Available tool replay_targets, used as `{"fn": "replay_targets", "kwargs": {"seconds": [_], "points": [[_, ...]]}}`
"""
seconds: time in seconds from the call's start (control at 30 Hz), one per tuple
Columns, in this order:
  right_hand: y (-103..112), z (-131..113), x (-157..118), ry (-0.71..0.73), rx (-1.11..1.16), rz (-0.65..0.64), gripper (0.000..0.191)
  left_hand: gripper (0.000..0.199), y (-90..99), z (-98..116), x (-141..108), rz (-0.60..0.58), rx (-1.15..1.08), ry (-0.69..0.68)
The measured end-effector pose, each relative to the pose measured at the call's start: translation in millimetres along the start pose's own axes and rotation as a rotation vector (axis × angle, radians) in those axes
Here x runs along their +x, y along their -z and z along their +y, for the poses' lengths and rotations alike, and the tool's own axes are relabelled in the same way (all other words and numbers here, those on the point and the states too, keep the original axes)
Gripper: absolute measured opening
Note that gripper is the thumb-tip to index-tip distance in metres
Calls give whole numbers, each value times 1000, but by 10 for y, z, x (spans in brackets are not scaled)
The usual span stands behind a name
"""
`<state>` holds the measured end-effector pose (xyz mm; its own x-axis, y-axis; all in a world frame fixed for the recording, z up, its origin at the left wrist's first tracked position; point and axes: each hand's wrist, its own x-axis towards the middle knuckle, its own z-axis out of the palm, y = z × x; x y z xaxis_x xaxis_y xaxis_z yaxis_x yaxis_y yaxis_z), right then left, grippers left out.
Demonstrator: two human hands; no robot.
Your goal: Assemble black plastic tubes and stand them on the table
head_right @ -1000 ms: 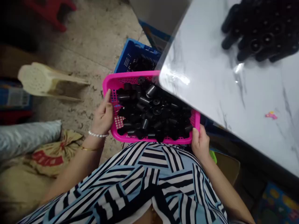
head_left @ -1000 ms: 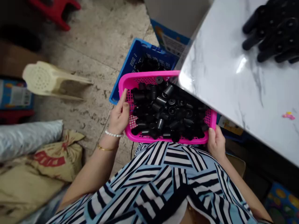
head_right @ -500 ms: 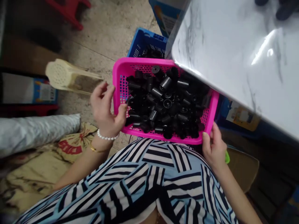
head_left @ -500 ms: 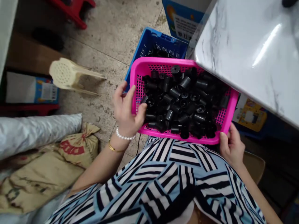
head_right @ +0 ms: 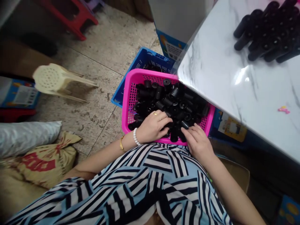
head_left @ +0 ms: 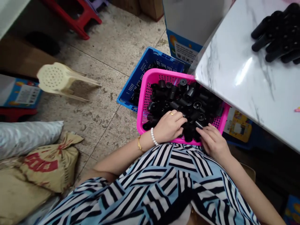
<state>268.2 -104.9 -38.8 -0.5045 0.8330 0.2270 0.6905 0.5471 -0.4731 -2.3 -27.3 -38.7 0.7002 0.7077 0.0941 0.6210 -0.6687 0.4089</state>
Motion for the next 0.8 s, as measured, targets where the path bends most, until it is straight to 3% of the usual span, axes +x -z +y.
{"fn": "replay_targets", "kwargs": {"seconds": [0.07,0.17,0.27,0.33,0.47,0.57,0.67,0.73,0.8], "points": [[-12,-32,88,-15,108,126,59,16,8,-40,-96,30,-65,-11],[-2,11,252,-263,97,339,50,17,7,-81,-181,90,-163,-38],[-94,118,434,-415,41,346,55,43,3,-53,-155,65,-130,-70],[-223,129,533,-388,47,306,59,56,-2,-15,-100,-6,-46,-107],[-427,-54,618,-215,133,177,58,39,-32,-13,-52,-54,36,-89],[-384,-181,659,-40,248,87,59,40,-46,-90,-139,57,-72,-82],[-214,-169,769,71,375,81,42,41,2,-154,-275,230,-348,-119],[-101,-102,892,37,385,173,23,40,68,-171,-340,305,-549,-70],[-33,-22,1050,-52,317,274,14,40,140,-180,-359,362,-669,70]]}}
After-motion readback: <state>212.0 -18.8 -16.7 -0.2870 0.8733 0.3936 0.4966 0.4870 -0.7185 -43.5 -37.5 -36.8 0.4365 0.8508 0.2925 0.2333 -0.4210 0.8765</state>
